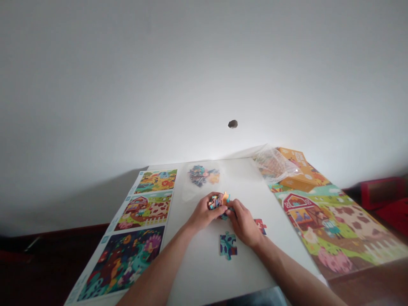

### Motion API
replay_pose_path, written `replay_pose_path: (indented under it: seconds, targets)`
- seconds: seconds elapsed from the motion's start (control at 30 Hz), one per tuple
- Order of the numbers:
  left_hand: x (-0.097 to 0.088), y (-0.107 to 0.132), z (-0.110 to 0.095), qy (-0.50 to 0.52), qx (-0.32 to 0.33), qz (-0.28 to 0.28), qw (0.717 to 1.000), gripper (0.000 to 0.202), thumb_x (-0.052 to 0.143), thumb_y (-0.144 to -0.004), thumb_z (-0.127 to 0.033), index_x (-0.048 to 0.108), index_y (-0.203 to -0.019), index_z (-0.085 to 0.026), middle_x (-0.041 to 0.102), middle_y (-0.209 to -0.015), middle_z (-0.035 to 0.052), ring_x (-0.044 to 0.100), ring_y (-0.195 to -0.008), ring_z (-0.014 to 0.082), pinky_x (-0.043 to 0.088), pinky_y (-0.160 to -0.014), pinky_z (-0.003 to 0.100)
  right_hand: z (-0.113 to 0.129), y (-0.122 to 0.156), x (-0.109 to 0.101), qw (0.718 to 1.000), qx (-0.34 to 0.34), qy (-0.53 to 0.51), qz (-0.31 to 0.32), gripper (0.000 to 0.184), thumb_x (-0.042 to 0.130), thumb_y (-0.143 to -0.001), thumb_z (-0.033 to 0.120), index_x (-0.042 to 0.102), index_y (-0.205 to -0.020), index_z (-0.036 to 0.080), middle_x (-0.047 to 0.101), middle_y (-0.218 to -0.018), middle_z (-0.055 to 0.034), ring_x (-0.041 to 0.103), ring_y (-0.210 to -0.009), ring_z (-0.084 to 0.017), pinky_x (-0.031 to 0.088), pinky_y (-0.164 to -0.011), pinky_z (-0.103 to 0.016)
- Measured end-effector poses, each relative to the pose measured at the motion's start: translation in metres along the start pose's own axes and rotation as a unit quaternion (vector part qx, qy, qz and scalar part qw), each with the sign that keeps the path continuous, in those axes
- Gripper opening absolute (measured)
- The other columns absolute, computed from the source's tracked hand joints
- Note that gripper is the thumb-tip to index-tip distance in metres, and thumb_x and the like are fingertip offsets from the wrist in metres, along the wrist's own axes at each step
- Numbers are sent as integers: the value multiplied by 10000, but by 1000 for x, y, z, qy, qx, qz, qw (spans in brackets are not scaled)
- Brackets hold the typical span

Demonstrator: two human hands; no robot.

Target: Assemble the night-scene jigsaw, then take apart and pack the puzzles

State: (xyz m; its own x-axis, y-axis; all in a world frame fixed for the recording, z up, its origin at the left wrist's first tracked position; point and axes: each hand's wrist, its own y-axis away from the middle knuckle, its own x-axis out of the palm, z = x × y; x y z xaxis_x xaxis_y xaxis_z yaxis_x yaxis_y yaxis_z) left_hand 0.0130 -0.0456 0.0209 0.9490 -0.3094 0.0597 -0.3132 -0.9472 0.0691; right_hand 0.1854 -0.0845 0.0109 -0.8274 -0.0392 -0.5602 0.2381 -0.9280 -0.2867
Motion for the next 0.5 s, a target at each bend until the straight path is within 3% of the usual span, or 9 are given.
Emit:
replay_pose_path:
  seconds: [0.17, 0.37, 0.43, 0.5]
  targets:
    - [12, 2, 1, 26, -5, 0, 1000, 334, 763, -681, -318, 606, -931, -163, 521, -640, -44, 449, -494, 59, 404, -460, 168, 1, 1, 2, 988, 64, -17, -137, 279, 282, -999, 372, 493, -986, 189, 578, -886, -45, 543, -794, -166, 433, -756, -292]
    - [18, 1, 1, 60, 24, -96, 993, 285, 740, -678, -303, 565, -856, -166, 489, -635, -59, 426, -489, 51, 384, -444, 159, -11, 1, 6, 948, 138, -81, -273, 316, 331, -983, 460, 500, -949, 196, 512, -716, 11, 467, -635, -141, 391, -616, -263]
    - [17, 1, -1, 49, 30, -116, 992, 283, 733, -671, -299, 570, -860, -165, 488, -627, -64, 431, -491, 56, 391, -452, 165, -14, 0, 8, 936, 130, -134, -298, 329, 329, -981, 483, 491, -926, 202, 450, -642, 40, 422, -570, -129, 366, -560, -248]
    - [17, 4, -2, 16, 27, -83, 996, 304, 719, -677, -289, 589, -920, -162, 542, -670, -46, 483, -533, 74, 434, -502, 186, -15, -1, 10, 934, 114, -173, -290, 338, 324, -982, 493, 494, -942, 204, 415, -624, 50, 404, -551, -124, 356, -536, -239]
